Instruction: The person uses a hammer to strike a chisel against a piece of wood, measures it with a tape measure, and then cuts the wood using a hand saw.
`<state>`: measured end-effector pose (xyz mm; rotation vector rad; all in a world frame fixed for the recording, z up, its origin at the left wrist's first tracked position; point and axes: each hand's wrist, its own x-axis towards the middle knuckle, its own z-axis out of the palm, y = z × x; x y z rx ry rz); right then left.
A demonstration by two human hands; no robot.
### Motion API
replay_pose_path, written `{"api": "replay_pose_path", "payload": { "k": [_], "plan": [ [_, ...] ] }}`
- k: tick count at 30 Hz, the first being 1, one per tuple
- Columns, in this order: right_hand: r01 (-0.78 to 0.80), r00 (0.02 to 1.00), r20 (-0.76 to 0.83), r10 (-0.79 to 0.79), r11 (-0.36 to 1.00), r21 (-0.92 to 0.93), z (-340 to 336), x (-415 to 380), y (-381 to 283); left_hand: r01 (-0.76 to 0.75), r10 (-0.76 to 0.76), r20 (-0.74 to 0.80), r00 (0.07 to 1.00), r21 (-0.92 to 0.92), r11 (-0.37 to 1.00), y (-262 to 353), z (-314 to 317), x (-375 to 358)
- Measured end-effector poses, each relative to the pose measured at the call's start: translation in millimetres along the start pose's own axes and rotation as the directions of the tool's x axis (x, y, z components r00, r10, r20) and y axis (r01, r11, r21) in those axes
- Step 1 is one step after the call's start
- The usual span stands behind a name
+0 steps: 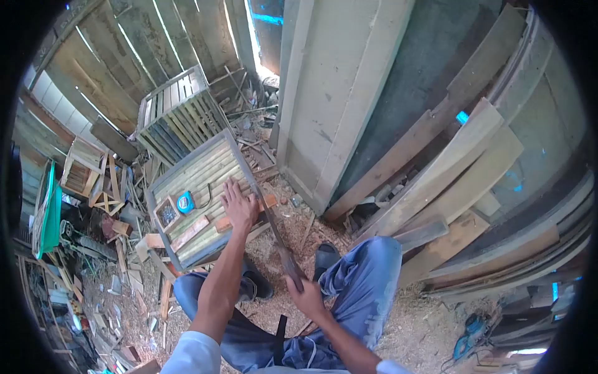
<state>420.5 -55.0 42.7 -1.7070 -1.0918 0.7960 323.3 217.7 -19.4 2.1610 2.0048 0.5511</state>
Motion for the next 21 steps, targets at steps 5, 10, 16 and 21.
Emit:
{"api": "replay_pose_path", "payload": {
  "k": [5, 10, 16, 21],
  "plan": [
    [-0.148, 0.985, 0.087, 0.15, 0.988, -0.031, 16, 46, -5, -0.011, 0.012, -0.036, 0.999, 0.018, 1.0, -2, 4, 0],
    [-0.103, 0.987, 0.125, 0.106, 0.994, -0.026, 15, 51, -3, 0.002, -0.002, -0.008, 1.0, -0.017, 1.0, 0, -4, -1],
    [-0.146, 0.983, 0.09, 0.158, 0.98, -0.134, -2, -1, 13, -0.012, 0.013, -0.061, 0.998, 0.024, 1.0, -6, 5, -3],
    [-0.111, 0.989, 0.093, 0.117, 0.992, -0.06, 35, 73, -9, -0.035, 0.035, -0.048, 0.998, -0.01, 0.999, -4, 2, -1]
  ]
}}
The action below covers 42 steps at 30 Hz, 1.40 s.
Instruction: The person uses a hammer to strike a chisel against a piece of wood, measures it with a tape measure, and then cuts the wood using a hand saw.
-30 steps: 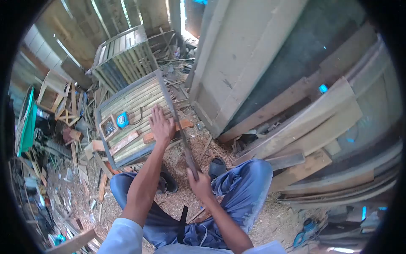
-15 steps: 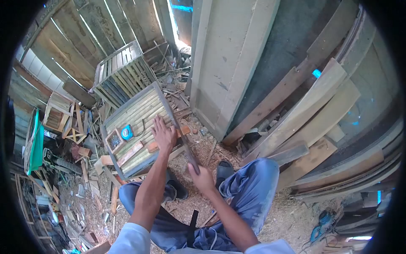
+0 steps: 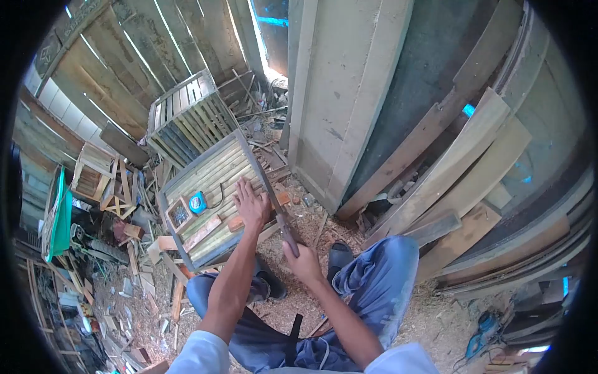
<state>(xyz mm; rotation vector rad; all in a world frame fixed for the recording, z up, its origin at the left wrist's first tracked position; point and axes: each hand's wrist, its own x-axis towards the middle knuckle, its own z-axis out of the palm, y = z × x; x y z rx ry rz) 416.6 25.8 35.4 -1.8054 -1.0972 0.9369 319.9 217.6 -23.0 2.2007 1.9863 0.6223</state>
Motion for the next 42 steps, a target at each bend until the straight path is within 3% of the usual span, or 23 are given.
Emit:
{"api": "replay_pose_path", "payload": {
  "k": [3, 5, 8, 14, 15, 17, 20, 21, 23, 26, 29, 31, 34, 35, 37, 40, 42],
  "plan": [
    [0.05, 0.998, -0.03, -0.049, 0.997, 0.062, -24, -40, 3, 0.027, -0.027, 0.038, 0.999, -0.02, 0.999, 3, -4, 2],
    [0.001, 1.0, -0.03, 0.001, 0.999, 0.054, -40, -84, 12, 0.022, -0.022, 0.037, 0.999, 0.002, 1.0, 3, -1, 0],
    [-0.011, 1.0, -0.026, 0.013, 0.998, 0.054, -40, -83, 6, 0.025, -0.026, 0.047, 0.999, 0.026, 0.999, 0, 0, -3],
    [-0.021, 0.998, 0.061, 0.017, 0.998, 0.056, -9, 3, -3, -0.016, 0.017, 0.037, 0.999, -0.023, 1.0, -4, -1, -1],
    [-0.056, 0.997, 0.061, 0.047, 0.985, 0.163, -23, -16, -19, -0.005, 0.006, 0.054, 0.999, -0.014, 1.0, -4, -3, 0],
    [0.1, 0.993, -0.066, -0.096, 0.993, 0.065, -26, -58, 14, 0.025, -0.024, 0.072, 0.997, -0.014, 1.0, 1, -3, 1],
    [0.218, 0.964, -0.178, -0.199, 0.972, 0.092, -19, -87, 40, 0.025, -0.026, 0.027, 0.999, 0.038, 0.999, 4, 1, 0],
    [0.008, 1.0, -0.008, -0.008, 0.999, 0.044, -22, -77, 29, 0.014, -0.014, 0.031, 0.999, 0.027, 1.0, 1, 2, -5],
    [-0.032, 0.999, 0.026, 0.03, 0.996, 0.087, -12, -36, 7, -0.012, 0.012, 0.016, 1.0, -0.007, 1.0, 0, 1, -1],
    [-0.028, 0.999, 0.03, 0.026, 0.997, 0.076, -4, -2, 11, -0.017, 0.017, 0.033, 0.999, -0.016, 1.0, 0, -1, -1],
    [-0.048, 0.997, 0.066, 0.047, 0.999, 0.024, -32, -43, 7, 0.01, -0.01, 0.041, 0.999, 0.004, 1.0, 5, -4, 2],
    [0.066, 0.995, -0.078, -0.063, 0.997, 0.039, -30, -83, 35, 0.031, -0.033, 0.045, 0.998, 0.043, 0.999, 4, -3, 2],
    [-0.027, 0.999, -0.033, 0.028, 0.999, 0.021, -23, -62, 21, 0.027, -0.028, 0.049, 0.998, 0.032, 0.999, 2, 0, 0],
    [-0.03, 0.999, -0.022, 0.033, 0.991, 0.127, -15, -41, 13, 0.025, -0.025, 0.035, 0.999, 0.002, 1.0, 1, 1, 0],
    [-0.039, 0.999, -0.004, 0.04, 0.992, 0.122, -4, 3, -2, 0.015, -0.015, 0.033, 0.999, -0.028, 1.0, 4, -1, 1],
    [0.023, 1.0, 0.006, -0.024, 0.997, 0.069, -8, -8, 3, 0.021, -0.019, 0.072, 0.997, -0.029, 0.999, 4, -10, 0],
    [0.076, 0.994, -0.081, -0.07, 0.995, 0.068, -18, -61, 20, 0.048, -0.048, 0.094, 0.994, -0.005, 0.999, 3, -6, 3]
  ]
}}
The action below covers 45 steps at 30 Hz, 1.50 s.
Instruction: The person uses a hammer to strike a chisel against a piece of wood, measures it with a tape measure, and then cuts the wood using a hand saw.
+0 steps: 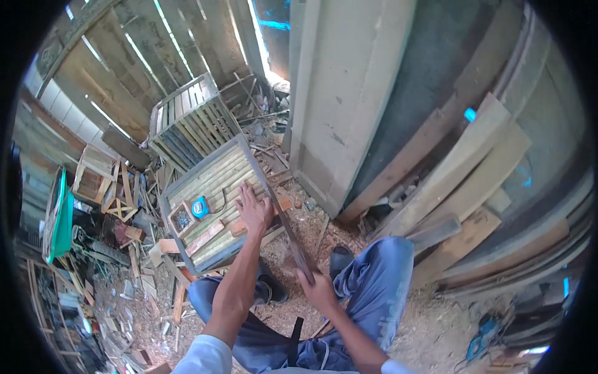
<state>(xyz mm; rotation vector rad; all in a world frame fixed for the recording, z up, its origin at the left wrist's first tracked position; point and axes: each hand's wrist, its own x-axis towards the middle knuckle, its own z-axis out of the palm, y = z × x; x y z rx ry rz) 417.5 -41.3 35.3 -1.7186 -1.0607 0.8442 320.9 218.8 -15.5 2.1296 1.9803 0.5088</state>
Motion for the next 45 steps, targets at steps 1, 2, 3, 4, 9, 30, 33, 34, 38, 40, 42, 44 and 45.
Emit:
{"api": "replay_pose_path", "payload": {
  "k": [1, 2, 3, 4, 9, 30, 33, 34, 38, 40, 42, 44, 45],
  "plan": [
    [0.015, 1.0, -0.011, -0.015, 1.0, -0.014, -6, -17, 9, -0.001, 0.001, -0.024, 1.0, 0.0, 1.0, -1, 4, 0],
    [-0.012, 1.0, -0.011, 0.012, 1.0, -0.026, -5, -11, 9, 0.002, -0.003, -0.039, 0.999, -0.008, 1.0, -2, 3, 3],
    [-0.051, 0.999, -0.013, 0.05, 0.998, -0.039, -1, -9, 10, 0.004, -0.005, -0.042, 0.999, -0.014, 1.0, -2, 2, 2],
    [-0.092, 0.996, -0.02, 0.091, 0.994, -0.056, 1, -8, 1, 0.004, -0.005, -0.042, 0.999, -0.023, 1.0, 0, 4, -2],
    [-0.052, 0.997, 0.048, 0.059, 0.99, -0.134, 20, 59, -5, -0.02, 0.02, -0.066, 0.998, -0.002, 1.0, -2, 4, -2],
    [-0.112, 0.994, -0.019, 0.11, 0.982, -0.15, 23, 4, 18, -0.02, 0.02, -0.104, 0.994, 0.0, 1.0, -1, 7, -3],
    [-0.08, 0.996, 0.029, 0.088, 0.977, -0.2, 16, 29, 21, -0.023, 0.018, -0.128, 0.992, -0.037, 0.999, -2, 11, 8],
    [-0.066, 0.996, 0.045, 0.076, 0.978, -0.197, 5, 32, 18, -0.028, 0.021, -0.139, 0.99, -0.05, 0.998, -1, 9, 10],
    [-0.111, 0.991, 0.052, 0.123, 0.976, -0.186, -25, 21, -26, -0.011, 0.009, -0.077, 0.997, -0.034, 0.999, -4, -1, 3],
    [-0.08, 0.995, 0.048, 0.092, 0.975, -0.208, -19, 15, -2, -0.027, 0.022, -0.091, 0.996, -0.053, 0.998, -7, -2, 5],
    [-0.065, 0.998, 0.001, 0.066, 0.976, -0.208, -5, 12, 3, -0.035, 0.029, -0.112, 0.993, -0.044, 0.998, -6, 4, 6],
    [-0.058, 0.998, 0.008, 0.061, 0.981, -0.184, -4, 14, 4, -0.031, 0.023, -0.123, 0.992, -0.059, 0.998, 0, 9, 8],
    [-0.059, 0.998, 0.01, 0.062, 0.983, -0.174, -6, 14, 2, -0.028, 0.02, -0.125, 0.992, -0.06, 0.998, -2, 10, 7]
  ]
}}
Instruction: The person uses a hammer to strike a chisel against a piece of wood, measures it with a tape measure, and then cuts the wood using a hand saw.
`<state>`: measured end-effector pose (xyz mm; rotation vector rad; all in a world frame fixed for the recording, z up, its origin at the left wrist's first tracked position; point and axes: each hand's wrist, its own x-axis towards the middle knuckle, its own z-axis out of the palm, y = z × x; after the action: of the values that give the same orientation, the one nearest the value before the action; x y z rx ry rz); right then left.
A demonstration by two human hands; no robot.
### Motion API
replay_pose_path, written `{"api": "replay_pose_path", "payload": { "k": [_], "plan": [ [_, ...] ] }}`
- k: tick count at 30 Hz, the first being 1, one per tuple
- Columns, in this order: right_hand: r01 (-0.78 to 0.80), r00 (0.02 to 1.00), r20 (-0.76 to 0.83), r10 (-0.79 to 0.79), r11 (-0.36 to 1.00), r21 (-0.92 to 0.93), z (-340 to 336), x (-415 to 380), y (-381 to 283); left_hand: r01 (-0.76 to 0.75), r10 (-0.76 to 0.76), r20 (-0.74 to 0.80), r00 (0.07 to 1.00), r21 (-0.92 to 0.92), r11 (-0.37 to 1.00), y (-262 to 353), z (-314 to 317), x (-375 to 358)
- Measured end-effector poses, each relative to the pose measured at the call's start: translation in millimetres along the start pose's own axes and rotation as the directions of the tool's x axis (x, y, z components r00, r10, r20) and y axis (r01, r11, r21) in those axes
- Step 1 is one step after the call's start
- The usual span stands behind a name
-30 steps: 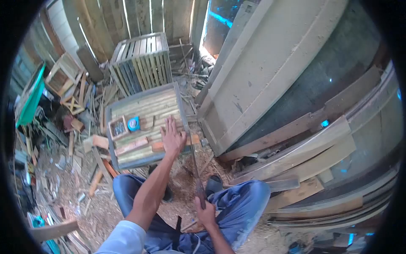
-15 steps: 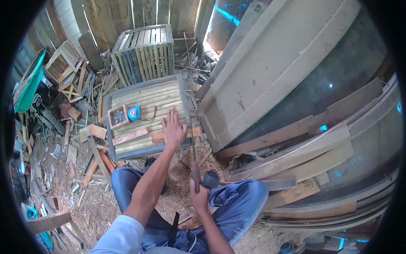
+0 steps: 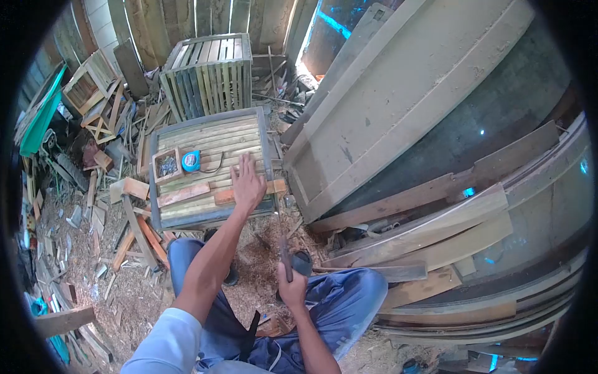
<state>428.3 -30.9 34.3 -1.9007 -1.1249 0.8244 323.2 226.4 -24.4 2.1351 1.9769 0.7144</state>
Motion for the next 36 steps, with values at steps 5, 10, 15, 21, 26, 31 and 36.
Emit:
{"api": "replay_pose_path", "payload": {
  "k": [5, 10, 15, 21, 26, 31, 36],
  "plan": [
    [-0.004, 1.0, 0.002, 0.004, 1.0, 0.01, -14, -18, 8, -0.089, 0.089, 0.049, 0.995, -0.001, 0.996, 8, -2, -8],
    [-0.021, 1.0, 0.02, 0.02, 0.998, 0.051, -31, -24, -30, -0.116, 0.117, 0.024, 0.993, -0.012, 0.993, 8, 0, -10],
    [0.03, 1.0, 0.007, -0.03, 0.999, -0.012, -37, -30, -53, -0.068, 0.067, 0.018, 0.998, 0.049, 0.996, 12, 0, -8],
    [0.097, 0.991, -0.087, -0.103, 0.993, -0.062, -7, 40, -84, -0.087, 0.088, -0.025, 0.996, 0.037, 0.996, 9, 2, -12],
    [0.12, 0.992, -0.024, -0.123, 0.988, -0.099, 6, 46, -70, -0.063, 0.064, -0.009, 0.998, 0.043, 0.997, 8, 3, -5],
    [-0.016, 0.999, 0.033, 0.02, 0.993, -0.121, -15, -16, -62, -0.019, 0.018, 0.033, 0.999, 0.031, 0.999, 13, 0, -6],
    [0.002, 1.0, 0.002, -0.002, 0.996, -0.088, 6, 55, -68, -0.036, 0.035, 0.022, 0.999, 0.054, 0.998, 10, 7, -5]
  ]
}}
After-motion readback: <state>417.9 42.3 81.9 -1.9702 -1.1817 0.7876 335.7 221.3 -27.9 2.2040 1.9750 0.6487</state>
